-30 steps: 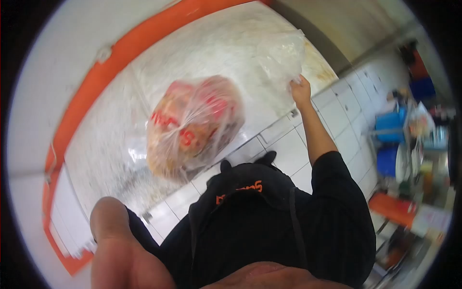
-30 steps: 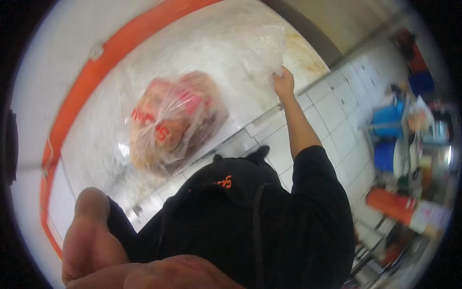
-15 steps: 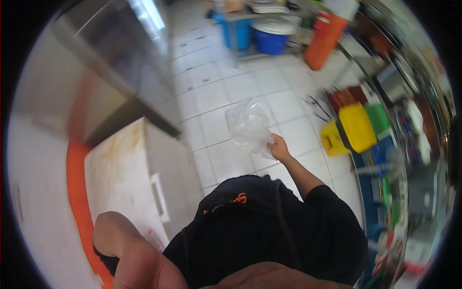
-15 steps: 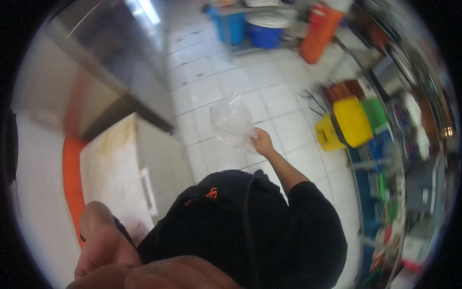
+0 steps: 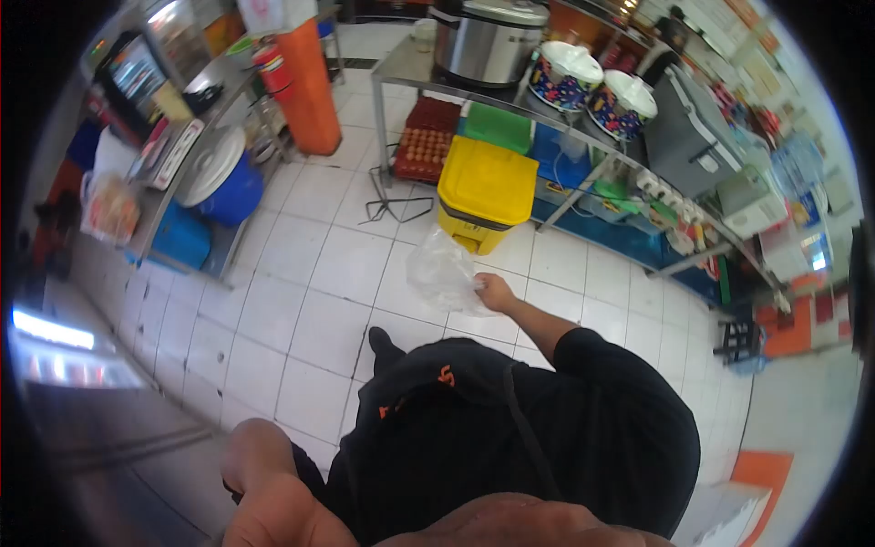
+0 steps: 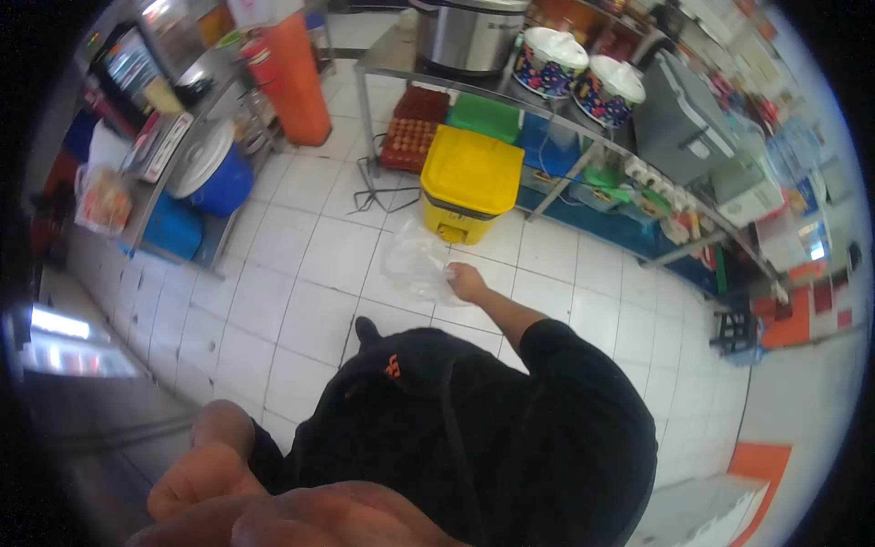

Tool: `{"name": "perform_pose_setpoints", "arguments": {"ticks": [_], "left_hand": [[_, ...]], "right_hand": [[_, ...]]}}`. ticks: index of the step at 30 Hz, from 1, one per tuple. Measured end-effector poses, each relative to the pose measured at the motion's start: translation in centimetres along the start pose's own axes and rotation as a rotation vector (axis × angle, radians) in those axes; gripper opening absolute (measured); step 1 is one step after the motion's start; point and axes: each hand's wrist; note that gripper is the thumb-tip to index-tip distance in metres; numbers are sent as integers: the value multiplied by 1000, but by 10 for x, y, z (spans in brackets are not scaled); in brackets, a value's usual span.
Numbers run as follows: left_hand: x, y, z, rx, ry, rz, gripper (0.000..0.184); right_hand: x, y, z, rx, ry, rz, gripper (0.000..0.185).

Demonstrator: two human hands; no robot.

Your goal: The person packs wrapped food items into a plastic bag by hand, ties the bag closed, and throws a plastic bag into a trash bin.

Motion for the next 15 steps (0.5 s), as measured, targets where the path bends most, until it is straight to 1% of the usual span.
{"name": "perform_pose_setpoints", "arguments": {"ticks": [1,2,3,4,6,8,9,10,11,12,13,14,15], "left_hand": [[-3,20,-29,-67,-46,-145,13],[-7,35,-60,-133,-101,-283,16],[-13,40,-91,-163,-96,-266,16],[-21,47,-123,-147,-116,-201,18],[-40,43,-190,-107,-143,-92,28],[-66,31,-251,-56,-153,-1,39],[-89,19,-289,-213,-30,88,35],[-117,10,-320,-371,103,176,35],[-139,25,-331,351,298,-196,36],[-155,-12,-381,-36,349,-103,37],[-202,-31,-425,-103,363,-45,39],[-222,-52,-452,-104,554,-165,35],[-260,-61,-479,-51,761,-275,31]], "right_hand": [[8,-3,11,-51,5,46,28],[20,-5,28,-144,15,89,33],[22,-5,45,-254,-44,143,36],[21,-2,52,-366,-95,199,39],[15,19,44,-362,-370,181,45],[6,28,57,-413,-473,168,45],[-2,21,79,-419,-514,251,46],[-8,20,91,-433,-521,287,45],[-9,22,90,-428,-646,308,45],[-10,17,102,-428,-726,332,42],[-4,17,99,-420,-738,326,42],[-2,19,95,-391,-877,314,38],[7,24,91,-363,-1014,303,35]]}}
Point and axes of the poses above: each hand's wrist, its own x-axis towards the middle knuckle, its own y-axis out of the back of the hand, z = x × y, and after that the axes turned 14 degrees about z, right-handed
